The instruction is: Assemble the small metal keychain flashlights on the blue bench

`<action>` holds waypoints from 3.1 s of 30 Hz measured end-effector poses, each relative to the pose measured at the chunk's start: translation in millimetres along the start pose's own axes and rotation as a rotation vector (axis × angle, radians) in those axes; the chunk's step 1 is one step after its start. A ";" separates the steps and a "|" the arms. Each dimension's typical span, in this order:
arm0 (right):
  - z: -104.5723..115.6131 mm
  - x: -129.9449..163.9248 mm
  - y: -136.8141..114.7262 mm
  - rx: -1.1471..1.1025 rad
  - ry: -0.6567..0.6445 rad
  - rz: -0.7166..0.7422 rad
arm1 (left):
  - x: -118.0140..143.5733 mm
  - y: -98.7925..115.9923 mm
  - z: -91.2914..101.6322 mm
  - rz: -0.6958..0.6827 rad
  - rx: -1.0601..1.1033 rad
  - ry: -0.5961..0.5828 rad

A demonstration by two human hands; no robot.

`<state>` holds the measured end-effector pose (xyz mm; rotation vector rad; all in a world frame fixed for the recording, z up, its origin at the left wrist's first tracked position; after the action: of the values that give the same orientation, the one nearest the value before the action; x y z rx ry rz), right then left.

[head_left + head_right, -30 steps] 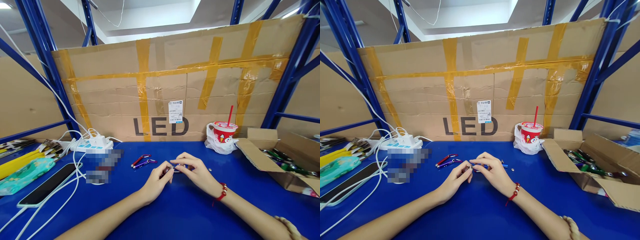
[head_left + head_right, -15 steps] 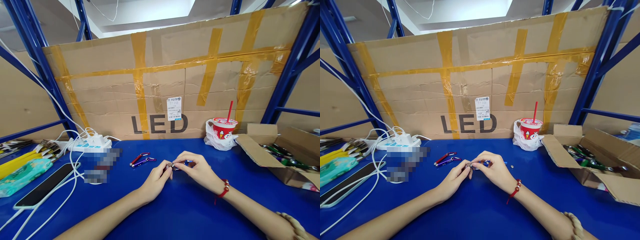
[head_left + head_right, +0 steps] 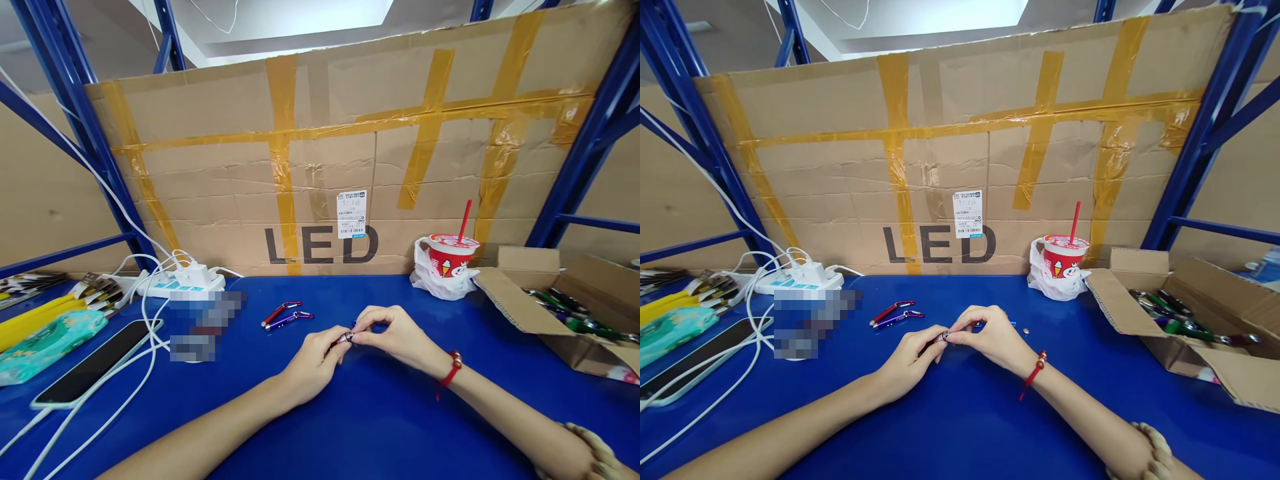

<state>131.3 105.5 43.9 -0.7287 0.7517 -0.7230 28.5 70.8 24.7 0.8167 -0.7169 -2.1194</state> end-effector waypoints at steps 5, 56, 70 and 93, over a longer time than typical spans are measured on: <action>-2.8 1.5 4.9 0.020 -0.032 -0.043 | 2.2 1.7 -2.8 -0.003 -0.004 -0.039; -20.3 9.3 27.3 -0.129 -0.153 -0.313 | 4.4 -6.5 -7.6 0.110 -0.120 -0.086; -6.3 3.2 24.7 -0.181 -0.117 -0.293 | -0.4 2.3 -6.1 0.028 -0.141 -0.056; -19.2 12.5 29.1 -0.148 -0.119 -0.413 | 8.7 -0.3 -1.2 0.018 -0.168 0.027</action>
<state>131.5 105.5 6.9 -1.0703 0.5538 -0.9936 24.7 63.7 21.0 0.7429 -0.5224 -2.1158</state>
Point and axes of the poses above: each hand's wrist, its own x-axis away from the middle knuckle, its own z-axis out of the back of the hand, y = z × x, the point moved 8 cm from there along -x, towards the middle knuckle, and after that the axes turned 4 degrees about -y, right-handed, at the moved point
